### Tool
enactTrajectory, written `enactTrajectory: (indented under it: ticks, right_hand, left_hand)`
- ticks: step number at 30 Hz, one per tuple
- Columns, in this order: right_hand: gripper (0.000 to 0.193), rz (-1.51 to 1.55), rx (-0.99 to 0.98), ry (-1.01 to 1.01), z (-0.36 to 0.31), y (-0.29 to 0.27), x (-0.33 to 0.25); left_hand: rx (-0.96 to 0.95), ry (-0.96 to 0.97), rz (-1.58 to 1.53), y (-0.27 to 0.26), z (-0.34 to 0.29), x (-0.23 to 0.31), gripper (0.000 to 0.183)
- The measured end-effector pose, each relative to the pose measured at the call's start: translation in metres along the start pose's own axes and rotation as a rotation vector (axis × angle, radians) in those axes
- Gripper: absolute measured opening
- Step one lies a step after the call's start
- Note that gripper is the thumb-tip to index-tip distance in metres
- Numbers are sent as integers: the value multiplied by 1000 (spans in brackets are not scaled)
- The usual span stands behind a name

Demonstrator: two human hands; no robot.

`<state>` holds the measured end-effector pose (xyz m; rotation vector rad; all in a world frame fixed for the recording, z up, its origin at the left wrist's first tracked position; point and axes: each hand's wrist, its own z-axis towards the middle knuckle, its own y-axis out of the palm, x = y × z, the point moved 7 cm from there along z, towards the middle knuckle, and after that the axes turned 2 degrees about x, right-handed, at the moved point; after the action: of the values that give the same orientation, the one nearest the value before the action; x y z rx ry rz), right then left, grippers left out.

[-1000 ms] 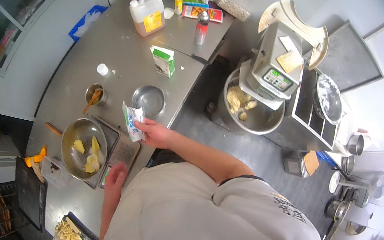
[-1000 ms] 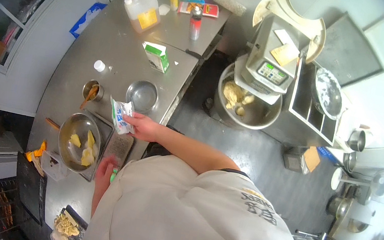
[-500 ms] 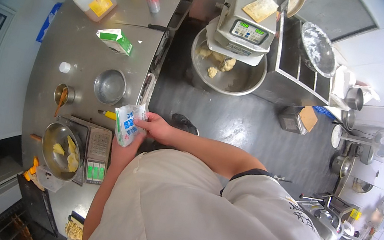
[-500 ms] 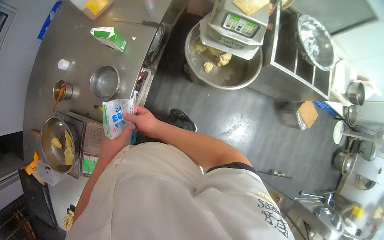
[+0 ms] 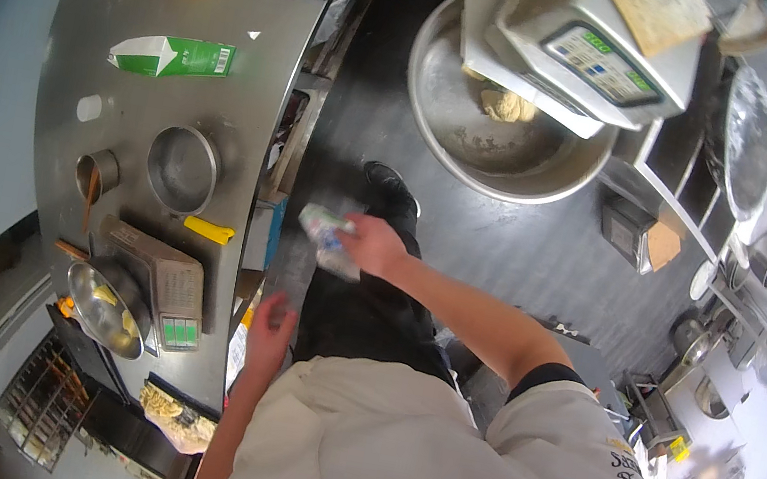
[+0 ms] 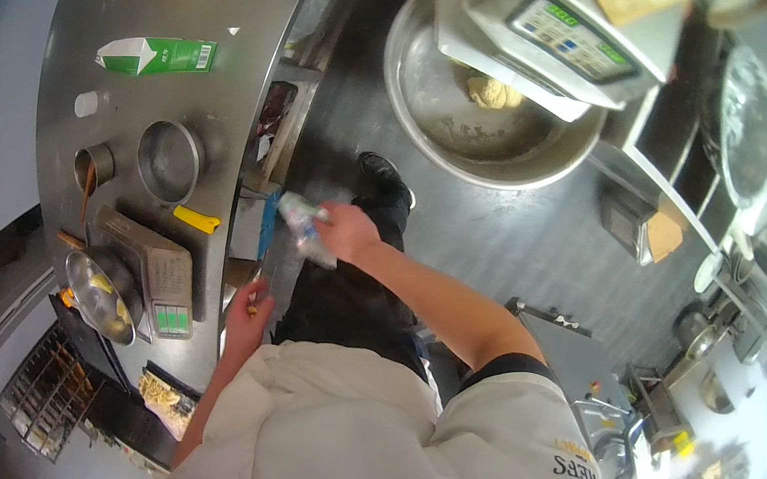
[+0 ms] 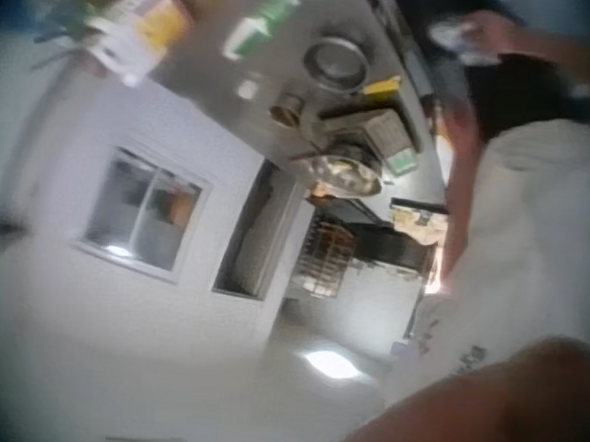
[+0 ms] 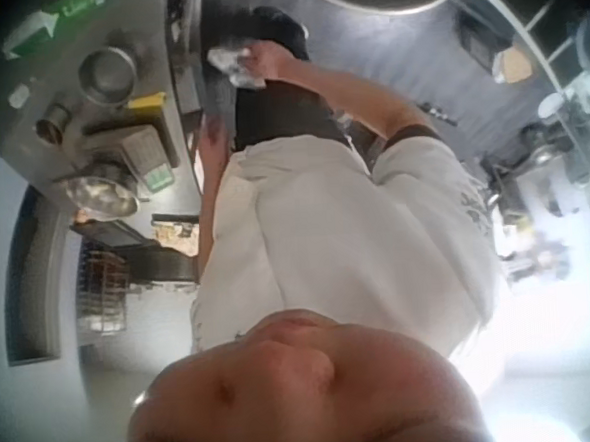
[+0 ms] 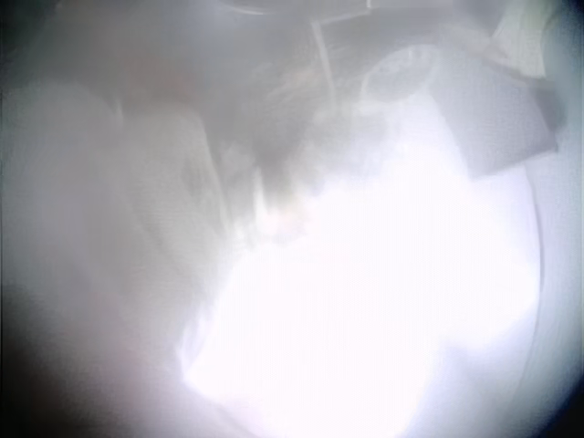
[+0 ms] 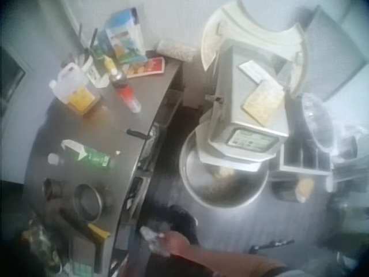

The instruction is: The person cuts a large block of butter into smaller pieces using a knife and places them into a metal bowl on a digital scale. They then add a powdered ingredient from a small packet into the bowl. Finally, the person walks to an oven and opens the door.

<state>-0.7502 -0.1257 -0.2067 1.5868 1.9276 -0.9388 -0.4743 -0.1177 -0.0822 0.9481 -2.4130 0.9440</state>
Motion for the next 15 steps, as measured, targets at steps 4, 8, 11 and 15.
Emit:
enactTrajectory:
  ticks: [4,8,11,15]
  right_hand:
    - [34,98,76,208,58,32,30]
    - [44,169,3,292,122,111,-3]
    - [40,267,63,163,179,177,-18]
    - [32,171,89,231,195,216,-29]
  left_hand:
    - [-194,-361,-39,12,-68,-120,45]
    - [-187,-594,-152,47,-137,-139,46]
    - [-191,-659,-191,53,-153,-132,47]
    - [-191,-692,-240,55,-165,-133,48]
